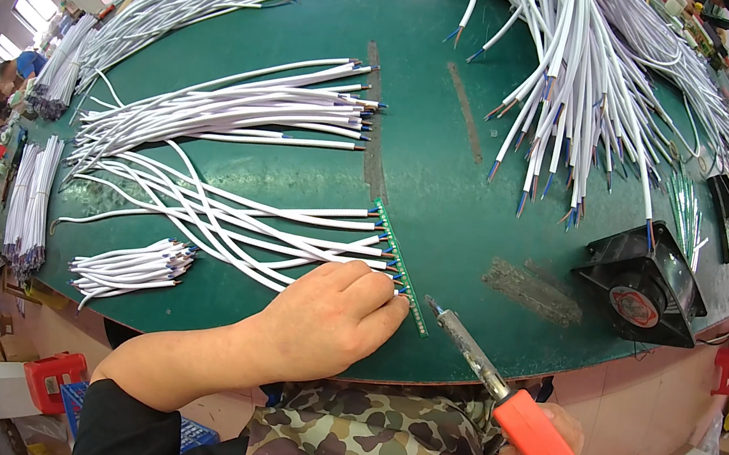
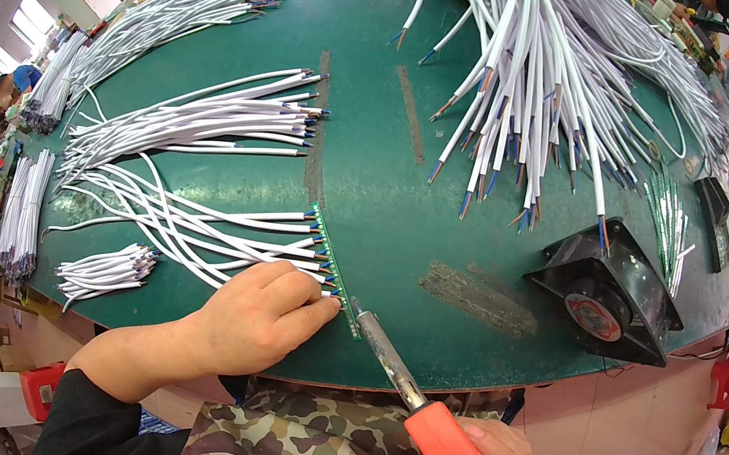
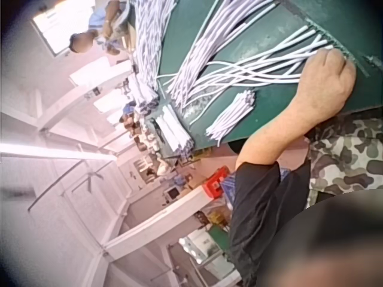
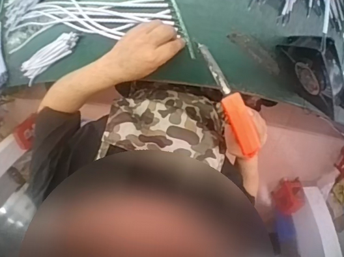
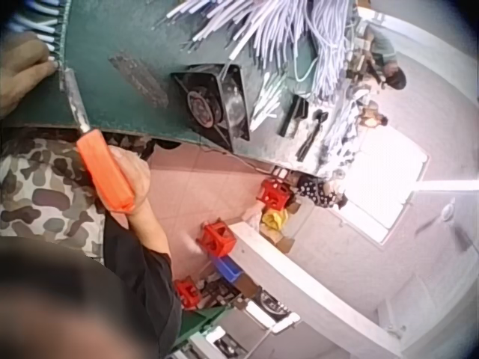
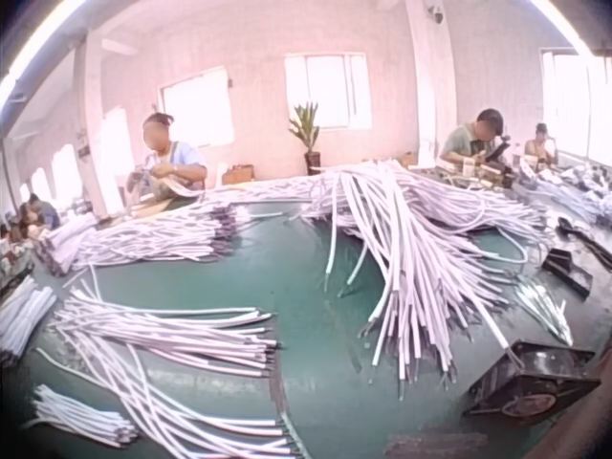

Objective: The person solders wire bundles to a small circuit board component using a soldering iron.

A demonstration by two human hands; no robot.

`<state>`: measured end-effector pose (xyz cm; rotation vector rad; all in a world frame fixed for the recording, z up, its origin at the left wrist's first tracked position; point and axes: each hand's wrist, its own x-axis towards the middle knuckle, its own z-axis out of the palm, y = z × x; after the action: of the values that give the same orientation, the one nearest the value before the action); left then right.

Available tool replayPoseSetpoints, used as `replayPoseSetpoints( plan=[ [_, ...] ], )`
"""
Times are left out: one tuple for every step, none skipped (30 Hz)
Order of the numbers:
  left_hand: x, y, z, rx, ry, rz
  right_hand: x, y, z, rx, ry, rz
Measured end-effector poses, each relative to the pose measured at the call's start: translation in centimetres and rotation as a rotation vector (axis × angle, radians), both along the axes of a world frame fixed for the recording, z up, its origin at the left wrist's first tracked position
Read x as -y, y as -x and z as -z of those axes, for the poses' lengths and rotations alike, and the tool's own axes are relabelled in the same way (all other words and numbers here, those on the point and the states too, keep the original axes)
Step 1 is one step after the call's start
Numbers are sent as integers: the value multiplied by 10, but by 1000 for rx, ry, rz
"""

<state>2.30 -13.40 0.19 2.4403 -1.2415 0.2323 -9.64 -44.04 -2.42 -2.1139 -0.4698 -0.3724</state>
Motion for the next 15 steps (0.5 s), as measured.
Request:
replayPoseSetpoints(
  plan=[
    [0,0,0,1,2,3,0,0,0,7,1,-3],
    [0,0,0,4,2,2,0,-1,0,14,1,-7],
    [-1,0,1,3,4,1,0,-1,-1,17,0,-8],
    [-1,0,1,3,6,-1,-1,-2,-2,33,17,-10],
    [-1,0,0,7,4,-3,-1,-3,-3,49,33,-13],
    [-1,0,-1,13,1,2,-1,-3,-1,58,27,-20],
    [-1,0,-3,19,-3,7,0,0,1,60,18,-6],
    [-1,1,-2,28,-10,-2,1,3,3,63,7,7],
    [-1,2,0,29,3,2,1,4,4,73,-3,-5],
    [-1,3,2,30,15,6,0,6,2,26,-25,20],
    [-2,4,4,40,4,-7,0,7,2,-22,-46,44],
    [-1,4,5,40,14,1,2,11,5,-49,-53,56],
    [-1,4,5,40,25,9,4,11,4,-42,-60,47],
    [-2,4,3,32,16,11,6,10,2,-67,-36,20],
    [-3,4,1,37,9,9,7,11,-1,-93,-12,-1]
  ],
)
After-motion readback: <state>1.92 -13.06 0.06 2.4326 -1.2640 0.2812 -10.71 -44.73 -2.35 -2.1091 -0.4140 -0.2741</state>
